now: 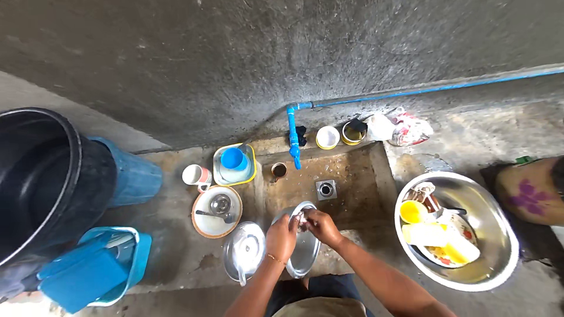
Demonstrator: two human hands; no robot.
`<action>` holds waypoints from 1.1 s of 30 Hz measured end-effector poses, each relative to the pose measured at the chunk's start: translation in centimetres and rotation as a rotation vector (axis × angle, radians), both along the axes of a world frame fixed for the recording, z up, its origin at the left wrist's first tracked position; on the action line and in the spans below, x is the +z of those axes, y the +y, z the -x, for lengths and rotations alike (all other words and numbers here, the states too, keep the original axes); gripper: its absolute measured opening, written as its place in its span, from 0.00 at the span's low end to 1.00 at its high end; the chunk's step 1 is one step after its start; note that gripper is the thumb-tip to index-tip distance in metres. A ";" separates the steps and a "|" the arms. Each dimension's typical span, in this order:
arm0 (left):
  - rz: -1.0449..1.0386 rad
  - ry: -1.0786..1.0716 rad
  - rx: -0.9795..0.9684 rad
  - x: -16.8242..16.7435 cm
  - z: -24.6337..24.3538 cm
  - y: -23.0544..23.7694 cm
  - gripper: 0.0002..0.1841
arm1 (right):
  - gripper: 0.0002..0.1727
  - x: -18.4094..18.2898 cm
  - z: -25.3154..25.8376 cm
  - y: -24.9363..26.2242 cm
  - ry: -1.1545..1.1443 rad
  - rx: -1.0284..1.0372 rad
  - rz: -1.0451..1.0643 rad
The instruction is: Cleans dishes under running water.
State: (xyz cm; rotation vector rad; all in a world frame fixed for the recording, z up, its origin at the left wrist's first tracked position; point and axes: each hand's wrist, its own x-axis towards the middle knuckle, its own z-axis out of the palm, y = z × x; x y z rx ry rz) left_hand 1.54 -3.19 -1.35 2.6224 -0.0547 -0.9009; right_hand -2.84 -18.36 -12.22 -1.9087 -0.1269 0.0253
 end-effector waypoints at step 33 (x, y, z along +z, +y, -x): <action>0.201 -0.241 0.138 -3.8 1.6 1.3 0.24 | 0.12 3.1 3.8 6.6 0.741 -0.259 -0.873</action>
